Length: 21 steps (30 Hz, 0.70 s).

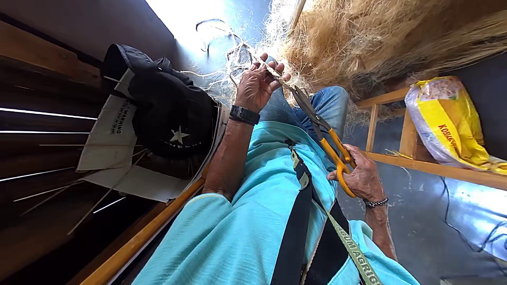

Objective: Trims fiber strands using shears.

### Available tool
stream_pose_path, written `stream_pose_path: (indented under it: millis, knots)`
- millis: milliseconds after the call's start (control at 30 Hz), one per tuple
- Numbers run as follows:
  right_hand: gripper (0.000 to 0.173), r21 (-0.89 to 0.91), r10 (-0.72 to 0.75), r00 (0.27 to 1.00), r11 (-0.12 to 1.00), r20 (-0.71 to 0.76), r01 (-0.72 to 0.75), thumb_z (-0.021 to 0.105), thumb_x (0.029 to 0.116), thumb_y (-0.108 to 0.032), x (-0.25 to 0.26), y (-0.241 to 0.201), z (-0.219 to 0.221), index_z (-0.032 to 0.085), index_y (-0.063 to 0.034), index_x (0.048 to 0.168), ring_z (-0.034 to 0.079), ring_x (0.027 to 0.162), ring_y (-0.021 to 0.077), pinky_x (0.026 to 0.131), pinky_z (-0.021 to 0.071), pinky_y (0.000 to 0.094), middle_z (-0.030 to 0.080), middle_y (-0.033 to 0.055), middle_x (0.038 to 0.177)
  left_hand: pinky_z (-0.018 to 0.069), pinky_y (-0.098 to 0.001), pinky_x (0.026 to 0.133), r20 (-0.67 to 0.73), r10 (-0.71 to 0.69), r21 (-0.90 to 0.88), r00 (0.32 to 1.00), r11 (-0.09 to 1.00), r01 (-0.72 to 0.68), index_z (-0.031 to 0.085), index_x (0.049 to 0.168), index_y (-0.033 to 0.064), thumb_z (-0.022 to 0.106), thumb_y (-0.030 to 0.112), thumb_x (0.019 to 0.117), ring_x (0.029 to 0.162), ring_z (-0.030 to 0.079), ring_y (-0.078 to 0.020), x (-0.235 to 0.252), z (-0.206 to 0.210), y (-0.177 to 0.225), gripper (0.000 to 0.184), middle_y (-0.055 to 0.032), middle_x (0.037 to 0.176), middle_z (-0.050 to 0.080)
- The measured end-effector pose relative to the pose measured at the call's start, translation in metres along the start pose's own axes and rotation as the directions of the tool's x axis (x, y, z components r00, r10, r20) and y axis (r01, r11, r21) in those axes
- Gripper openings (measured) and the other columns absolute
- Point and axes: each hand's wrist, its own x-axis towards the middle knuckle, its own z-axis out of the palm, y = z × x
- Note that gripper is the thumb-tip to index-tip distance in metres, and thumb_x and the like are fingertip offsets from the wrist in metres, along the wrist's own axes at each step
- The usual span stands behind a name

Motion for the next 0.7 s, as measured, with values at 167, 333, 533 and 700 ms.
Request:
stream_pose_path:
  millis: [167, 333, 533, 700]
  knots:
    - [0.090, -0.009, 0.021, 0.999, 1.000, 0.025, -0.020, 0.082, 0.0684, -0.057, 0.002, 0.000, 0.004, 0.061, 0.0021, 0.132, 0.066, 0.080, 0.0197, 0.073, 0.0553, 0.0433, 0.072, 0.0090, 0.095, 0.0610, -0.0476, 0.088, 0.027, -0.016, -0.006, 1.000, 1.000, 0.016, 0.051, 0.130, 0.0011, 0.032, 0.014, 0.1116, 0.091, 0.073, -0.0279, 0.001, -0.009, -0.005, 0.029, -0.0132, 0.098, 0.069]
    - [0.086, -0.024, 0.027, 0.999, 0.999, 0.042, -0.026, 0.082, 0.0702, -0.054, 0.004, 0.001, 0.009, 0.061, 0.0019, 0.132, 0.066, 0.079, 0.0214, 0.073, 0.0546, 0.0455, 0.071, 0.0095, 0.093, 0.0603, -0.0429, 0.088, 0.097, -0.088, 0.217, 0.991, 0.974, 0.065, 0.056, 0.132, 0.0023, 0.032, 0.021, 0.1116, 0.100, 0.071, -0.0247, -0.007, -0.022, -0.007, 0.037, -0.0122, 0.109, 0.070]
    - [0.084, -0.062, 0.016, 0.999, 0.998, 0.033, -0.014, 0.080, 0.0716, -0.053, 0.008, -0.001, 0.012, 0.061, 0.0009, 0.133, 0.068, 0.079, 0.0243, 0.072, 0.0547, 0.0495, 0.072, 0.0098, 0.091, 0.0625, -0.0418, 0.082, 0.046, -0.119, 0.342, 0.992, 0.935, 0.096, 0.062, 0.117, 0.0022, 0.041, 0.018, 0.1093, 0.085, 0.073, -0.0225, -0.010, -0.030, -0.017, 0.027, -0.0102, 0.094, 0.071]
    - [0.087, -0.137, -0.022, 1.000, 0.990, -0.018, 0.019, 0.081, 0.0707, -0.056, 0.007, -0.005, 0.008, 0.061, 0.0003, 0.134, 0.068, 0.080, 0.0295, 0.070, 0.0544, 0.0535, 0.072, 0.0127, 0.093, 0.0625, -0.0386, 0.077, 0.003, -0.087, 0.281, 0.996, 0.956, 0.082, 0.063, 0.106, 0.0052, 0.045, 0.014, 0.1070, 0.078, 0.071, -0.0198, -0.010, -0.027, -0.015, 0.020, -0.0080, 0.086, 0.069]
